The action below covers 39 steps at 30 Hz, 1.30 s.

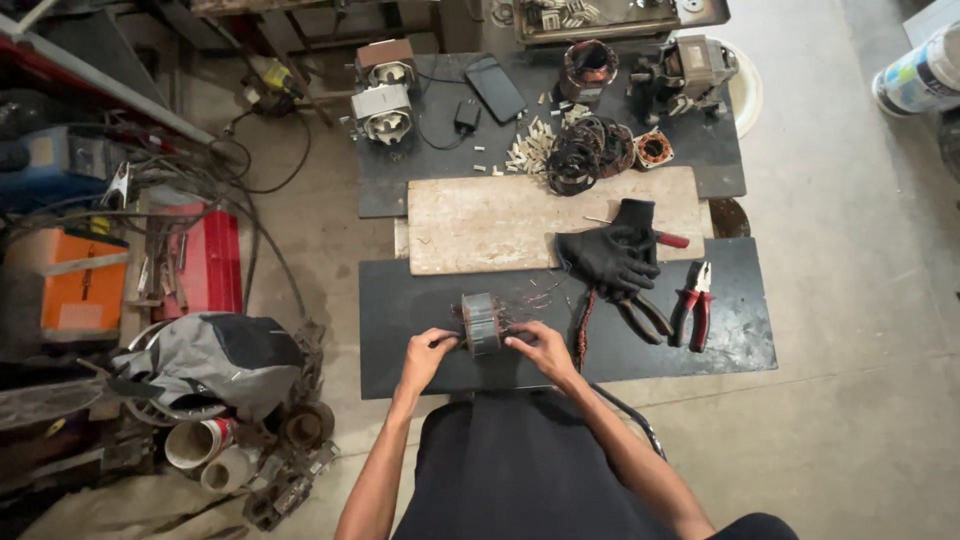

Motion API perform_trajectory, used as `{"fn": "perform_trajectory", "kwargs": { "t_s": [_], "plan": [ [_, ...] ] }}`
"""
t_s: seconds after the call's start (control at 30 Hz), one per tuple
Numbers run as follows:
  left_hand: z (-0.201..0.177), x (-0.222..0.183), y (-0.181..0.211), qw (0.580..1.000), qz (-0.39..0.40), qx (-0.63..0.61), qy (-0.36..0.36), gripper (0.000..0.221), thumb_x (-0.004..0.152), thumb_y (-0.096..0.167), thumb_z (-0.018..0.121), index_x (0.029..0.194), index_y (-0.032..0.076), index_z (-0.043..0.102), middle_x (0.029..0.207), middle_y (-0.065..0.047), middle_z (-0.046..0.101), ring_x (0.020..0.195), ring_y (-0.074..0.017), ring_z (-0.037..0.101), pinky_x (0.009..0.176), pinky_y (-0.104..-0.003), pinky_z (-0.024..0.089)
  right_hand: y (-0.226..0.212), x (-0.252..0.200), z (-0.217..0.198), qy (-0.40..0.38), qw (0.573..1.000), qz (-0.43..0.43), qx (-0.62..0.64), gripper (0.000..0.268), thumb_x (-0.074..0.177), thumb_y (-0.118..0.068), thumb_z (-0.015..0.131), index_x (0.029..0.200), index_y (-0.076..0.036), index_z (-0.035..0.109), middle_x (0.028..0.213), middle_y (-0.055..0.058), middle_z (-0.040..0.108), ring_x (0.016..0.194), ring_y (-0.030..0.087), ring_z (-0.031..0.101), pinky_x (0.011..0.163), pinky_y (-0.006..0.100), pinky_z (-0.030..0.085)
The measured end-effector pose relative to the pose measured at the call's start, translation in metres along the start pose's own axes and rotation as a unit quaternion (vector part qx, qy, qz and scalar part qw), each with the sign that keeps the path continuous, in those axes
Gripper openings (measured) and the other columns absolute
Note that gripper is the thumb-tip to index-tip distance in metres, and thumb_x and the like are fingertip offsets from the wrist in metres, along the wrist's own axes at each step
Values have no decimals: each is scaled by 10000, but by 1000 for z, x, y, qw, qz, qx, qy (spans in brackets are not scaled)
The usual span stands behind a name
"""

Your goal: Inspecting and adjusting copper windings on an electric motor stator at a workbench

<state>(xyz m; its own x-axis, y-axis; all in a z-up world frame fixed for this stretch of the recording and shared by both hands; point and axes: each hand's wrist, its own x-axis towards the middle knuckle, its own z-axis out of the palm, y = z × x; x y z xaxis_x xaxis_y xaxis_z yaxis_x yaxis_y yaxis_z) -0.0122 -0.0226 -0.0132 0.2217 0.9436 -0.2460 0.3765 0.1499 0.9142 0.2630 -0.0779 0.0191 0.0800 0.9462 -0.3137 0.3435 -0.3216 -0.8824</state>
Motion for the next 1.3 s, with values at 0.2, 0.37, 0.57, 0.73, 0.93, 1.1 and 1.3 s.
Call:
{"fn": "perform_trajectory", "kwargs": {
  "t_s": [0.2, 0.37, 0.57, 0.73, 0.93, 1.1, 1.3],
  "plan": [
    [8, 24, -15, 995, -79, -18, -50, 195, 881, 209, 823, 1071, 169, 841, 1008, -96, 809, 992, -258, 750, 890, -386, 574, -12, -2, 7, 64, 983, -104, -138, 161, 855, -363, 813, 955, -237, 811, 1006, -31, 778, 811, 209, 754, 683, 341, 604],
    [15, 30, -9, 994, -103, -14, -31, 247, 870, 282, 838, 1093, 175, 833, 1028, -92, 804, 1029, -238, 750, 897, -362, 576, -4, -20, 10, 56, 973, -59, -217, 234, 950, -447, 689, 1028, -227, 706, 875, -4, 748, 834, 191, 759, 657, 335, 616],
    [6, 4, -20, 994, -83, -62, 31, 250, 928, 132, 765, 1173, 137, 815, 1040, -142, 800, 922, -226, 753, 809, -355, 602, 54, 13, 14, 64, 995, 40, -64, 231, 935, -317, 728, 1111, -168, 749, 939, 97, 797, 933, 260, 768, 786, 384, 603],
    [20, -11, -17, 995, -67, -76, 1, 415, 858, -24, 760, 1261, 76, 759, 1108, -222, 773, 974, -319, 734, 837, -426, 595, 60, 45, 26, 17, 998, 57, 34, 270, 919, -237, 771, 1153, -105, 739, 993, 157, 791, 978, 277, 763, 884, 397, 591],
    [30, -19, -16, 999, -36, 2, 24, 348, 837, -5, 782, 1158, 128, 794, 1088, -110, 775, 977, -327, 748, 829, -388, 621, 38, 56, 35, -31, 985, 67, 153, 217, 945, -92, 724, 1156, -50, 703, 1001, 163, 788, 921, 174, 742, 831, 336, 606],
    [33, -31, -11, 998, -49, -16, 39, 445, 813, 105, 850, 1244, 109, 735, 1158, -134, 730, 984, -332, 742, 834, -420, 629, 54, 71, 44, -69, 981, 56, 175, 227, 930, -34, 707, 1155, -53, 690, 991, 144, 790, 912, 151, 713, 822, 334, 606],
    [38, -38, -30, 991, -71, 54, 99, 175, 894, 264, 797, 1059, 205, 806, 1042, -11, 762, 870, -269, 763, 738, -384, 632, 37, 76, 30, -129, 970, 75, 192, 226, 913, -12, 685, 1127, -83, 669, 931, 47, 768, 850, 89, 693, 765, 249, 599]
  ]
}}
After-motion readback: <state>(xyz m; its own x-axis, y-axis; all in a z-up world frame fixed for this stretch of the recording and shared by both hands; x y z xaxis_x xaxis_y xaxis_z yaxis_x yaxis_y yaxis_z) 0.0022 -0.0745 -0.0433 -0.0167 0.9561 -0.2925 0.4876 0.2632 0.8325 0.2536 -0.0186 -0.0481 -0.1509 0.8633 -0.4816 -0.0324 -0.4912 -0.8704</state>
